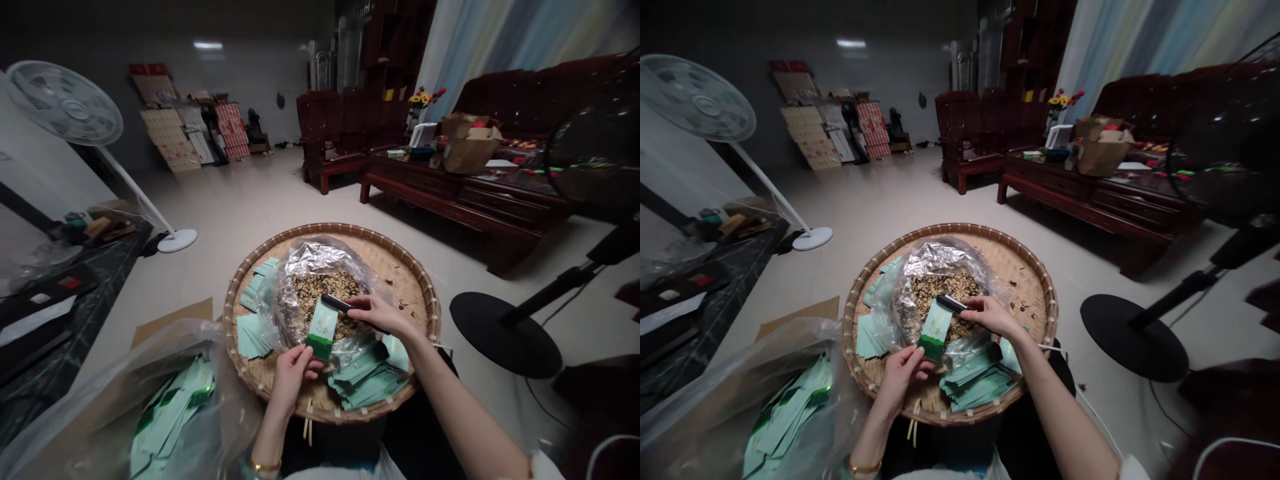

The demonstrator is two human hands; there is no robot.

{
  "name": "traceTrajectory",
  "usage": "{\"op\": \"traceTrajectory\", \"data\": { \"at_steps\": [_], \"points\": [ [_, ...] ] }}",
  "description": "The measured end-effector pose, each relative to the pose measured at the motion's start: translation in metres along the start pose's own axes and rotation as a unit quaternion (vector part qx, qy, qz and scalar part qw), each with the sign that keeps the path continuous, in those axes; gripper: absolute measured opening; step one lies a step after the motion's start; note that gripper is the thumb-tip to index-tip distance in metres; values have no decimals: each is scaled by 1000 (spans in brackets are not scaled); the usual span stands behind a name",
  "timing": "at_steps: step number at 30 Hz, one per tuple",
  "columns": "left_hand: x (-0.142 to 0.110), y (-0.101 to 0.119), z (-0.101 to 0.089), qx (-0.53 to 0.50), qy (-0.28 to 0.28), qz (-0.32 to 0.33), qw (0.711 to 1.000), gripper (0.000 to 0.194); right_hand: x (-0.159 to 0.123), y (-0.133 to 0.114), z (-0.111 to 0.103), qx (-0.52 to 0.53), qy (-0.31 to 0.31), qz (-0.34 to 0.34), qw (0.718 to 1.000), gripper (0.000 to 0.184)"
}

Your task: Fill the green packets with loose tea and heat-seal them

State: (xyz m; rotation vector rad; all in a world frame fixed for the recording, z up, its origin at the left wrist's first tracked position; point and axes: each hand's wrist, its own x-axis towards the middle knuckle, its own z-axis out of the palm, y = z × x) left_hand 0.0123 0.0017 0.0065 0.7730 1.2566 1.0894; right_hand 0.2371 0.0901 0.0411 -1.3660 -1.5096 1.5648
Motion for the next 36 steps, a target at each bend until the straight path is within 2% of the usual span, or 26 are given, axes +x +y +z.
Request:
{"op": "traceTrajectory", "data": {
  "at_steps": [6, 9, 15, 19, 24, 29, 36],
  "points": [
    [1, -2, -2, 5, 4, 8, 1000, 38, -3, 1, -5, 29, -30, 0, 999, 52],
    [3, -4, -2, 10, 4, 12, 1000, 37, -5, 0, -7, 34, -28, -10, 999, 53],
    [2, -4, -1, 23, -7, 11, 1000, 37, -5, -1, 3, -26, -3, -17, 999, 48],
    [2, -4, -1, 20, -2, 21, 1000, 37, -4, -1, 1, -10, 3, -23, 1000, 52],
    [1, -3, 0, 21, -7, 8, 1000, 37, -8, 0, -1, 3, -17, -5, 1000, 51],
    [0, -2, 0, 34, -23, 4, 999, 37, -4, 1, 4, -10, 27, -29, 999, 43],
    [2, -2, 1, 32, -13, 7, 999, 38, 0, 6, 6, 20, 43, -32, 998, 42]
  ]
}}
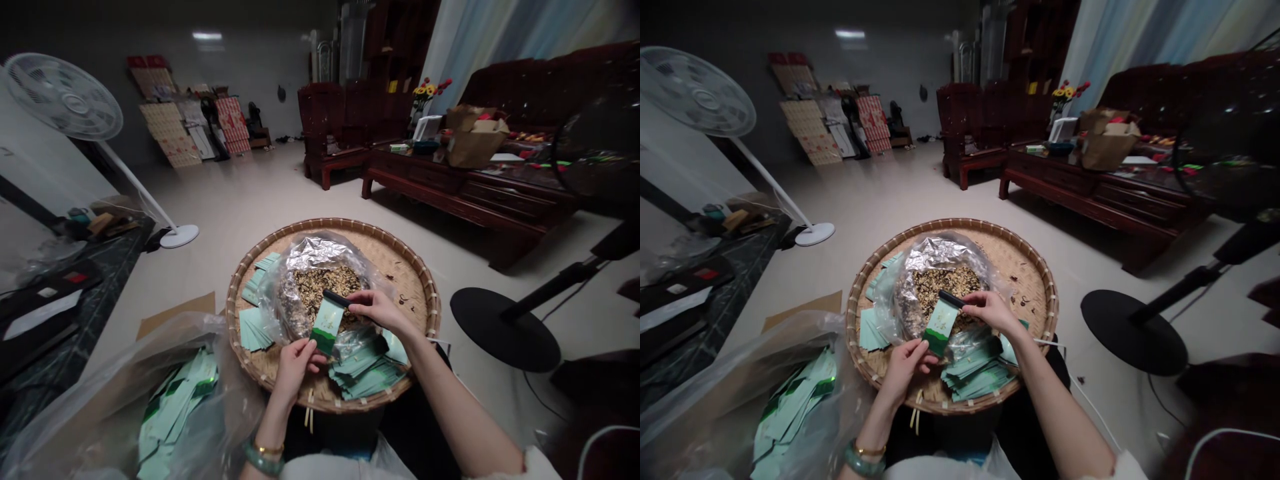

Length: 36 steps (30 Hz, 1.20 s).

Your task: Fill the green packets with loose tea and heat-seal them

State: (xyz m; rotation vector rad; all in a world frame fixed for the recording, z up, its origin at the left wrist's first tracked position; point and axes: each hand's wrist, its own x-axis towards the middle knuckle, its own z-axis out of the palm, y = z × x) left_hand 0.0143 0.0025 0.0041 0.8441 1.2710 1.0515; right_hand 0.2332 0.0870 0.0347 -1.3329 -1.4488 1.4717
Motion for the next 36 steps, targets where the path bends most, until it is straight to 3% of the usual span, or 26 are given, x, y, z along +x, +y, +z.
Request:
{"op": "traceTrajectory", "data": {
  "at_steps": [6, 10, 15, 18, 20, 25, 31, 34, 36],
  "points": [
    [1, -1, -1, -2, 7, -4, 1000, 40, 0, 5, -2, 8, 9, -5, 1000, 44],
    [1, -3, -3, -19, 29, 4, 999, 40, 5, 13, -10, -61, 68, -61, 994, 41],
    [0, -3, -3, -22, 28, 19, 999, 40, 6, 24, -9, -254, 168, -130, 944, 44],
    [-2, -1, -2, -15, 21, 26, 999, 40, 1, 16, 4, -300, 208, -163, 917, 35],
    [-4, 1, 0, -3, 8, 27, 1000, 39, -2, 5, 16, -277, 211, -185, 919, 30],
    [-8, 5, 2, 29, -17, 34, 999, 37, 3, -11, 41, -246, 110, -200, 942, 32],
    [-8, 5, 2, 35, -33, 22, 999, 36, 14, -3, 46, -162, 125, -177, 963, 48],
    [-7, 2, 0, -12, 1, 31, 999, 37, 11, -2, 38, -67, 112, -123, 984, 61],
    [-7, 2, -4, -96, 72, 84, 989, 39, 5, 0, 30, -2, 99, -98, 990, 68]
  ]
}}
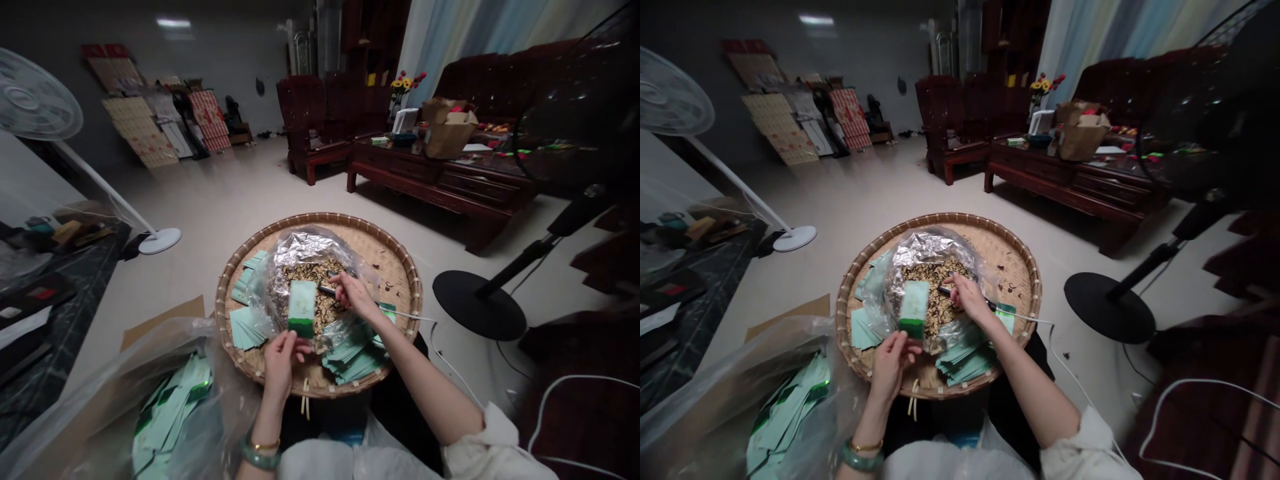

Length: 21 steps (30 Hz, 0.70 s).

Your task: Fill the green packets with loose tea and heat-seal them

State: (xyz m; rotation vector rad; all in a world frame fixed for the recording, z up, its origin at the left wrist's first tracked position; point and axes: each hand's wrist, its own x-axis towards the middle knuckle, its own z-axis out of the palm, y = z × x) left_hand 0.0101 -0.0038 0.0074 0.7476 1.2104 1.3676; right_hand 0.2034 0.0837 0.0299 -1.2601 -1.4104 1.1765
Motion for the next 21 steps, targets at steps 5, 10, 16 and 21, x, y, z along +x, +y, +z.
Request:
{"op": "traceTrajectory", "data": {
  "at_steps": [5, 10, 16, 21],
  "points": [
    [-1, 8, -15, -140, 156, 152, 966, 47, -29, -2, -22, -25, -129, 18, 991, 57],
    [0, 10, -17, -138, 120, 123, 975, 56, -53, -6, -25, -166, -319, -95, 928, 32],
    [-1, 4, -12, -49, 36, 66, 996, 40, -54, 0, -21, -176, -340, -81, 920, 28],
    [-1, 2, -12, 34, -13, 57, 998, 37, -54, 7, -19, -184, -297, -75, 934, 26]
  ]
}}
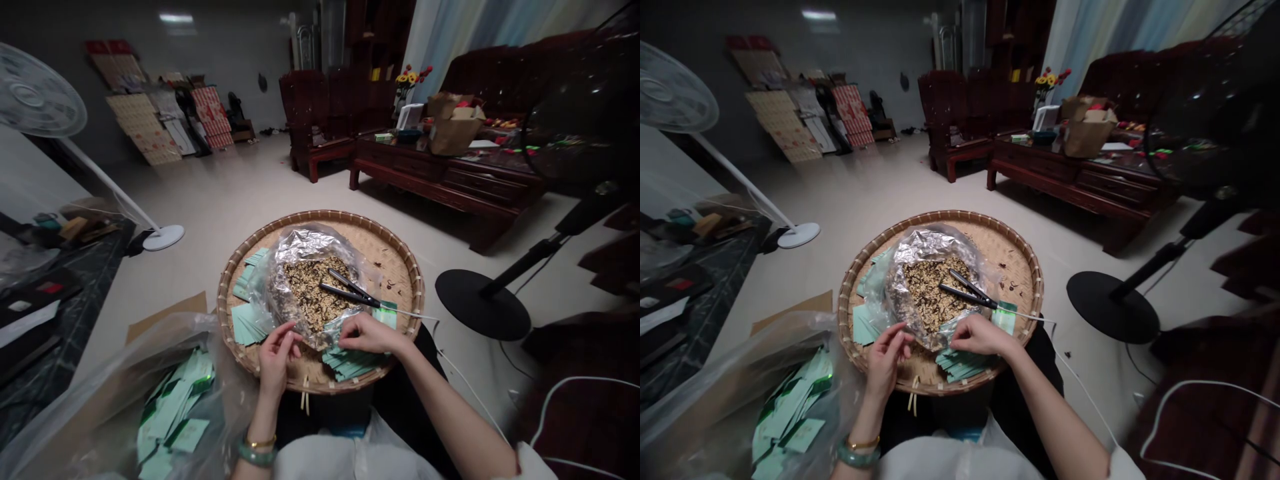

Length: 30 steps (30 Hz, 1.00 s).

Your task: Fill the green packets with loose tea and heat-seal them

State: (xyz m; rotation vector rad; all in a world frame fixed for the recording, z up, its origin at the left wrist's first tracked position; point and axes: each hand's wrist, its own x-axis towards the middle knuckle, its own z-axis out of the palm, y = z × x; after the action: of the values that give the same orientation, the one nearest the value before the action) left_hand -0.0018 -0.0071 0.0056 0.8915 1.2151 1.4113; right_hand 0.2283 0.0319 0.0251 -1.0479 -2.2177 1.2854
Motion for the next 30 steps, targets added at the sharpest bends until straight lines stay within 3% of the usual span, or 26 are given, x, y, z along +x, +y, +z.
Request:
{"op": "traceTrajectory", "data": {
  "at_steps": [6, 10, 12, 15, 18, 21, 24, 26, 30],
  "points": [
    [-6, 3, 13, 135, -96, 10, 986, 24, -4, 0, 5, 40, 71, 13, 997, 24],
    [-10, 4, 29, 267, -180, 117, 940, 15, -8, -1, 7, 65, 101, 4, 993, 25],
    [-10, 3, 35, 304, -193, 162, 919, 12, -10, -3, 7, 57, 119, 0, 991, 25],
    [-8, 1, 37, 324, -167, 210, 907, 12, -12, -6, 6, 45, 151, -1, 987, 20],
    [-5, 2, 38, 302, -116, 216, 921, 12, -12, -9, 7, 26, 190, -29, 981, 22],
    [-2, 4, 41, 218, -71, 148, 962, 30, -8, -10, 10, 31, 255, -66, 964, 27],
    [0, 6, 45, 151, -87, 91, 980, 35, -1, -16, 12, 57, 298, -84, 949, 40],
    [0, 7, 46, 164, -90, 98, 977, 26, 3, -22, 12, 22, 297, -111, 948, 46],
    [-3, 7, 42, 206, -41, 134, 968, 24, 9, -30, 13, -112, 312, -174, 927, 48]
  ]
}}
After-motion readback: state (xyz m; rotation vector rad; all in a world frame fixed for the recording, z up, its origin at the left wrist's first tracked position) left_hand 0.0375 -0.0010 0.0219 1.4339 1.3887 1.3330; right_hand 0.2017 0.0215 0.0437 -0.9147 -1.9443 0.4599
